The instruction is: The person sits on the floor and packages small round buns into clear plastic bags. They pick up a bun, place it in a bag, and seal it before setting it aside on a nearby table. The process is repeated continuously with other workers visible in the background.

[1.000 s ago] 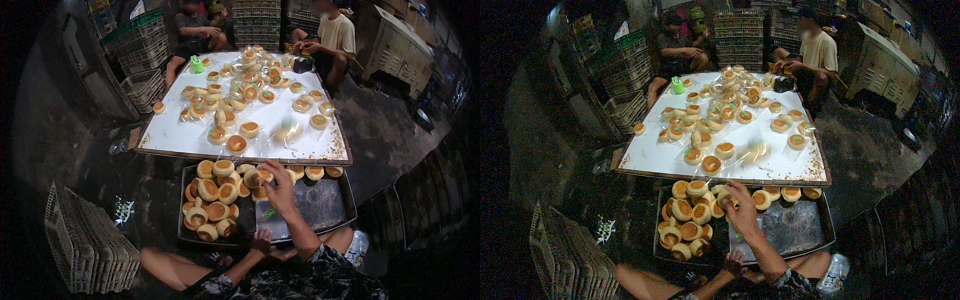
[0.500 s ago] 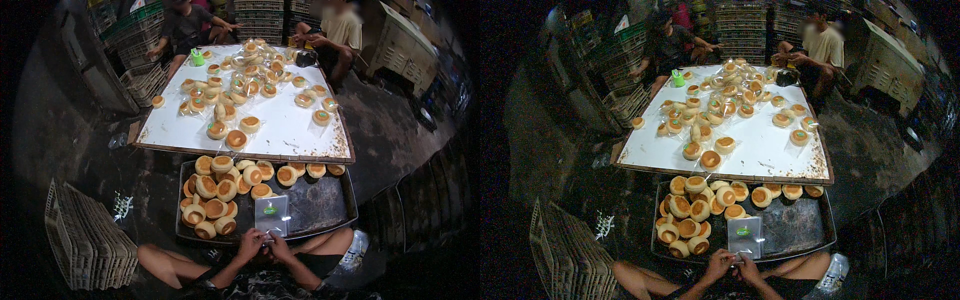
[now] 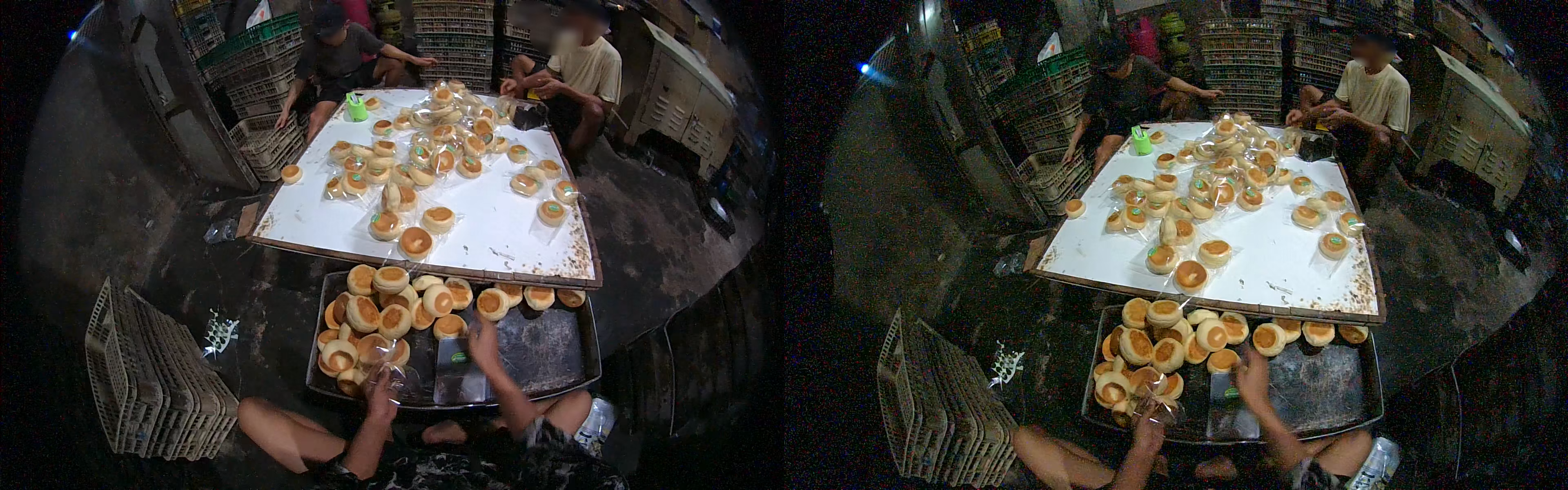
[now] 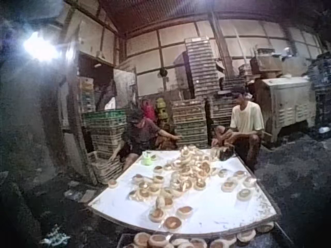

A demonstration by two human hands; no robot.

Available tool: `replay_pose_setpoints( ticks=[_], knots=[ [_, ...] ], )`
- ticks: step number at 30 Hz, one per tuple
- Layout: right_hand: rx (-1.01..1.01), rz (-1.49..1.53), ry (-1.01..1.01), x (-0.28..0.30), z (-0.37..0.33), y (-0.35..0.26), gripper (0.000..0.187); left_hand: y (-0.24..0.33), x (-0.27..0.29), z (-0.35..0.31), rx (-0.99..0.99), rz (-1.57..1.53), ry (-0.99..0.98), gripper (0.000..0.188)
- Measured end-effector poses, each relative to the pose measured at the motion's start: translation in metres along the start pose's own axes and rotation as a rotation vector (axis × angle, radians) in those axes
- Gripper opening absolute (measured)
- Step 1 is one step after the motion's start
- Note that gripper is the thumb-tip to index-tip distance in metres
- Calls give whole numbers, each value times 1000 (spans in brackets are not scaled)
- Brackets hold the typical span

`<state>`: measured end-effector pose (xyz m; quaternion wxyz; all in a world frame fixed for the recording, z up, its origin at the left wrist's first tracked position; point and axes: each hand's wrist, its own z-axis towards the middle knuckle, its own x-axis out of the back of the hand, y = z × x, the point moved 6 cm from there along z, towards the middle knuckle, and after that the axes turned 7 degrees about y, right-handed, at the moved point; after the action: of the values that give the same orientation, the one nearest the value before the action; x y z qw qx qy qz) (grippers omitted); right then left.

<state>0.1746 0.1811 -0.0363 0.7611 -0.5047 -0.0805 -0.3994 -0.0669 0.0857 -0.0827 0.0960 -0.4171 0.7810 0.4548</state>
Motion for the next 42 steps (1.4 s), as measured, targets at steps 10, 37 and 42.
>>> replay_pose_setpoints(
  ticks=[10, 37, 42],
  knots=[
    [-83, -873, -570, -53, 36, 118, 80, 8, 6, -20, 24, -12, 11, 42],
    [-680, 773, 6, 21, -108, -48, 53, -30, -48, -36, -18, -155, -268, 57],
    [-740, 778, -169, 23, -110, -48, 28, -11, -58, -45, 79, -134, -411, 47]
  ],
)
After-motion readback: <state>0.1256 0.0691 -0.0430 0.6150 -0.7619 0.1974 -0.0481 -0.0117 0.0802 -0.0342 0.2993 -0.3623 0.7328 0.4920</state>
